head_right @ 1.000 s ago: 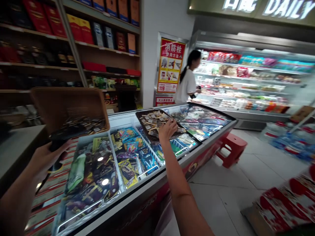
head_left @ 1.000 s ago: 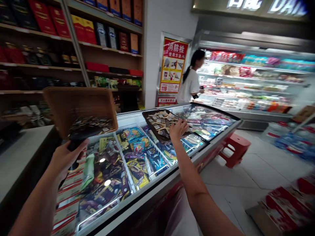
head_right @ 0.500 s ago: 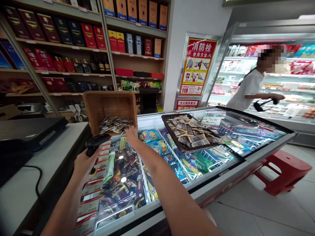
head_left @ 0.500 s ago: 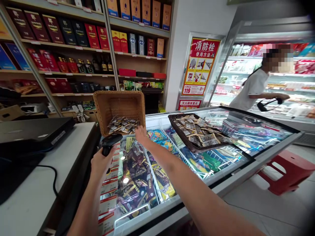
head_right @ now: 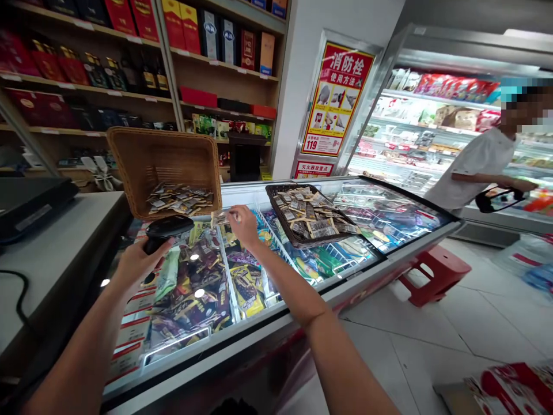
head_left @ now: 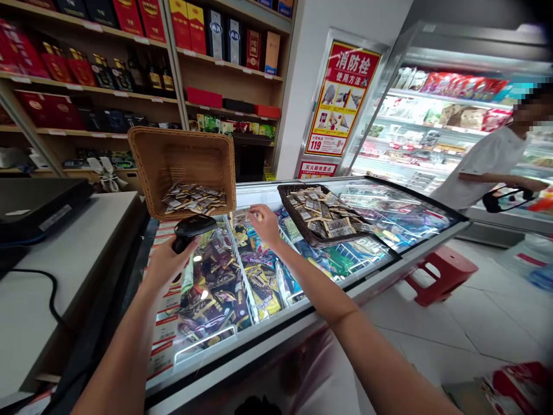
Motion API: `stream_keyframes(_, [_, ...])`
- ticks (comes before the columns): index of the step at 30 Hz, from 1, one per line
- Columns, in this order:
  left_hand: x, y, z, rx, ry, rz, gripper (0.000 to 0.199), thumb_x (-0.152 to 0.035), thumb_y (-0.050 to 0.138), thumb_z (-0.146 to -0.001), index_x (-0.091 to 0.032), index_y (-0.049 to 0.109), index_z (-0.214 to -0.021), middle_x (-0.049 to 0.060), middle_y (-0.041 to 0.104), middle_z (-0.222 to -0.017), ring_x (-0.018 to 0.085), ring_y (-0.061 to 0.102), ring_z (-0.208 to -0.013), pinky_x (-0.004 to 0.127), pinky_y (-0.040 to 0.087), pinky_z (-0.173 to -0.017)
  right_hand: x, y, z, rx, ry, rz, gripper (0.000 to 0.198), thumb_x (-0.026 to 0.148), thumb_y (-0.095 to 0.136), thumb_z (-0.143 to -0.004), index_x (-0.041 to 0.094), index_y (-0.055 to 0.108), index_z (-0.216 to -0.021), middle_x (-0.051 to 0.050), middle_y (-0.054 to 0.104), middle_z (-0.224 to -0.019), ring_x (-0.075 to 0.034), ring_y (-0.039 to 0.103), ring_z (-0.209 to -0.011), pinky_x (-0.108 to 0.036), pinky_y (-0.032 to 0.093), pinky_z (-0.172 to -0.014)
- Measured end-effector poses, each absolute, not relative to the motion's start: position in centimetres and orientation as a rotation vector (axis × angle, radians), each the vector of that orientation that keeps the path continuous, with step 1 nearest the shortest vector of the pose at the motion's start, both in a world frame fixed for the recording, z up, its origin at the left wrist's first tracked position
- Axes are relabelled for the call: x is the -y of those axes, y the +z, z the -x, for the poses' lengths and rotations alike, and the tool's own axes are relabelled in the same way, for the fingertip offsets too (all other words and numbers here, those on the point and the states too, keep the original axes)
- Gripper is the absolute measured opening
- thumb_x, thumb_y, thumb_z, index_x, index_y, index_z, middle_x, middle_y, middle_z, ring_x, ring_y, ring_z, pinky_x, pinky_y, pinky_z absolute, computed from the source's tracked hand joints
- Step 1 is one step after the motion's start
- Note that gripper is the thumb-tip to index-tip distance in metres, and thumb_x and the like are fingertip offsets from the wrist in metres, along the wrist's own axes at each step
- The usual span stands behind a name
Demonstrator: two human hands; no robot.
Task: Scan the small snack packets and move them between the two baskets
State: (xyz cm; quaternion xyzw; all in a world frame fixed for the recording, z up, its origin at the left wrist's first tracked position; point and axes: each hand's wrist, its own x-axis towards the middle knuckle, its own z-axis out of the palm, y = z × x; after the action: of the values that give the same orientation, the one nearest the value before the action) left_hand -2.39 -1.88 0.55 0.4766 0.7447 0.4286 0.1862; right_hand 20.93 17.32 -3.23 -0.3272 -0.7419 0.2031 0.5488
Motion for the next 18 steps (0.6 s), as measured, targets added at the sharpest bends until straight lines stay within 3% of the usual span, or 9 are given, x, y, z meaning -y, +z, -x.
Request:
stream_keyframes(4, [2.3, 1.2, 1.6, -1.79, 1.04, -1.47, 0.063, -0.083, 0.08, -0.07, -0.024, 0.06, -0.078, -0.006, 0.054, -0.05, 0.014, 0.044, -0.051, 0.028, 0.031, -0.052, -16.5, -4.8, -23.8, 1.546, 0.52, 0.809, 0.023, 0.039, 0.066, -0.104, 0.023, 0.071, -0.12, -0.015, 0.071, -0.133, -0.028, 0.068, -0.128, -0.044, 0.057, -0.112])
stream_keyframes(6, [2.5, 1.6, 1.2, -1.718, 0.955, -1.525, 0.064, -0.083, 0.082, -0.068, -0.023, 0.06, -0.076, -0.006, 0.054, -0.051, 0.013, 0.043, -0.051, 0.028, 0.03, -0.052, -16.7, -5.6, -24.2, 1.446, 0.628, 0.875, 0.032, 0.044, 0.069, -0.102, 0.024, 0.068, -0.126, -0.015, 0.071, -0.134, -0.028, 0.069, -0.123, -0.043, 0.058, -0.107])
stream_keyframes(10, [2.9, 2.2, 0.7, -1.731, 0.939, -1.535, 0.066, -0.086, 0.082, -0.066, -0.024, 0.059, -0.073, -0.006, 0.053, -0.049, 0.013, 0.042, -0.05, 0.027, 0.029, -0.051, -17.6, -6.5, -24.2, 1.284, 0.812, 0.931, 0.04, 0.048, 0.071, -0.096, 0.023, 0.063, -0.126, -0.014, 0.071, -0.134, -0.026, 0.072, -0.109, -0.043, 0.059, -0.103])
stream_keyframes(18, [2.7, 2.0, 1.3, -1.751, 0.966, -1.558, 0.065, -0.086, 0.079, -0.068, -0.025, 0.057, -0.07, -0.005, 0.053, -0.051, 0.013, 0.044, -0.05, 0.028, 0.031, -0.052, -17.1, -5.8, -24.4, 1.272, 0.868, 0.907, 0.039, 0.045, 0.074, -0.092, 0.025, 0.06, -0.123, -0.014, 0.072, -0.133, -0.026, 0.072, -0.116, -0.042, 0.058, -0.106])
